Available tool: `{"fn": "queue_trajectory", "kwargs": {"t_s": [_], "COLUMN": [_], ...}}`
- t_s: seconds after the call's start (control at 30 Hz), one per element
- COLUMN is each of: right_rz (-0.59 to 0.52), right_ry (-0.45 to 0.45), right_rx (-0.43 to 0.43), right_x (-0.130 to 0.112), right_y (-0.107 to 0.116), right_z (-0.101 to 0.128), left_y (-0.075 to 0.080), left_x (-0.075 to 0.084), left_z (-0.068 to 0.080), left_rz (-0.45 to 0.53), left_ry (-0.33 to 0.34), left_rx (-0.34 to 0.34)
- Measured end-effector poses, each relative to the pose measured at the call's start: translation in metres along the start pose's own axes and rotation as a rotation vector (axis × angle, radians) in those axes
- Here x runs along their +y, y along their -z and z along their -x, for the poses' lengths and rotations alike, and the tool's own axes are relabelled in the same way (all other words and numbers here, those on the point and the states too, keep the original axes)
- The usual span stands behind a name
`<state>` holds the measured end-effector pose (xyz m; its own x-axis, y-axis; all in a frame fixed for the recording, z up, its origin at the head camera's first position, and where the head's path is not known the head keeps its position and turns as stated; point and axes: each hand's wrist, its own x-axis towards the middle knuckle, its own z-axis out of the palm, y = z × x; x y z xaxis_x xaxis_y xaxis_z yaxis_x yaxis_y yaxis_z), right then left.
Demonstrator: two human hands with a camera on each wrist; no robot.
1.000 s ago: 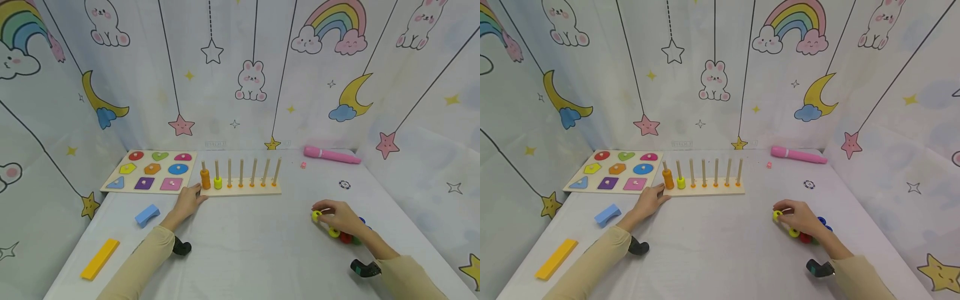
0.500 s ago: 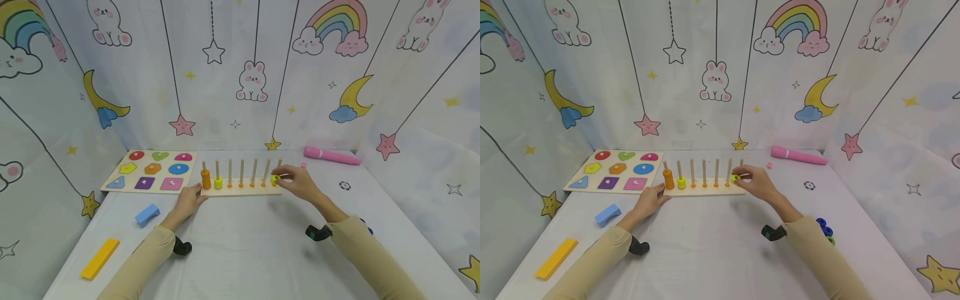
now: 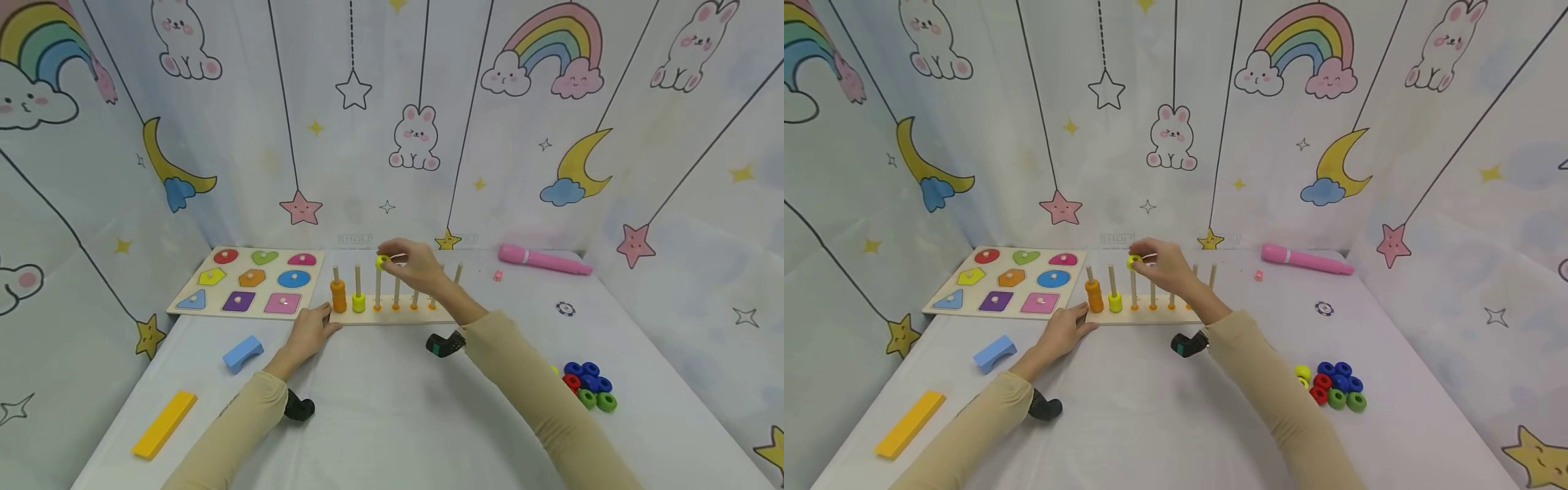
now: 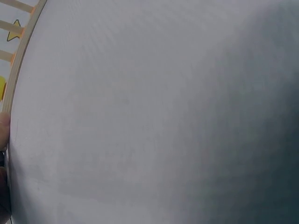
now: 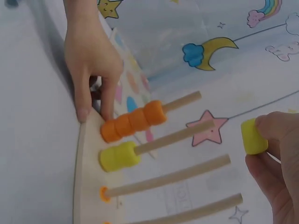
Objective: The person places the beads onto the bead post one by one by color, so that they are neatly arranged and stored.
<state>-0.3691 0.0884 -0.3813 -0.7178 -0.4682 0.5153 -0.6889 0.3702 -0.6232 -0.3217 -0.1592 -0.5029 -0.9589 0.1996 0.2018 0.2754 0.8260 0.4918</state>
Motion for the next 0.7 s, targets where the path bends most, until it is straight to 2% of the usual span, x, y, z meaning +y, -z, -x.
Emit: {"fn": "queue_trajectory", "kwargs": {"t_s": [0.17, 0.33, 0.57, 0.7], "right_rz": [0.013, 0.044, 0.059, 0.055], "right_ry": [0.005, -0.005, -0.004, 0.017], "right_rx": [-0.041, -0.079, -0.107, -0.076], "right_x": [-0.005, -0.003, 0.0, 0.0], "right_y": [-0.021, -0.035, -0.041, -0.039], "right_z": [-0.018, -0.027, -0.032, -0.03], "left_y": [0.0, 0.0, 0.0, 0.0], "left_x": [-0.001, 0.0, 0.002, 0.0], "left_z": [-0.001, -0.001, 0.0, -0.001], "left_rz": [-0.009, -0.023, -0.033, -0.027], "left_ry": [-0.025, -0.057, -0.037, -0.037], "left_rx": [0.009, 0.021, 0.009, 0.014]}}
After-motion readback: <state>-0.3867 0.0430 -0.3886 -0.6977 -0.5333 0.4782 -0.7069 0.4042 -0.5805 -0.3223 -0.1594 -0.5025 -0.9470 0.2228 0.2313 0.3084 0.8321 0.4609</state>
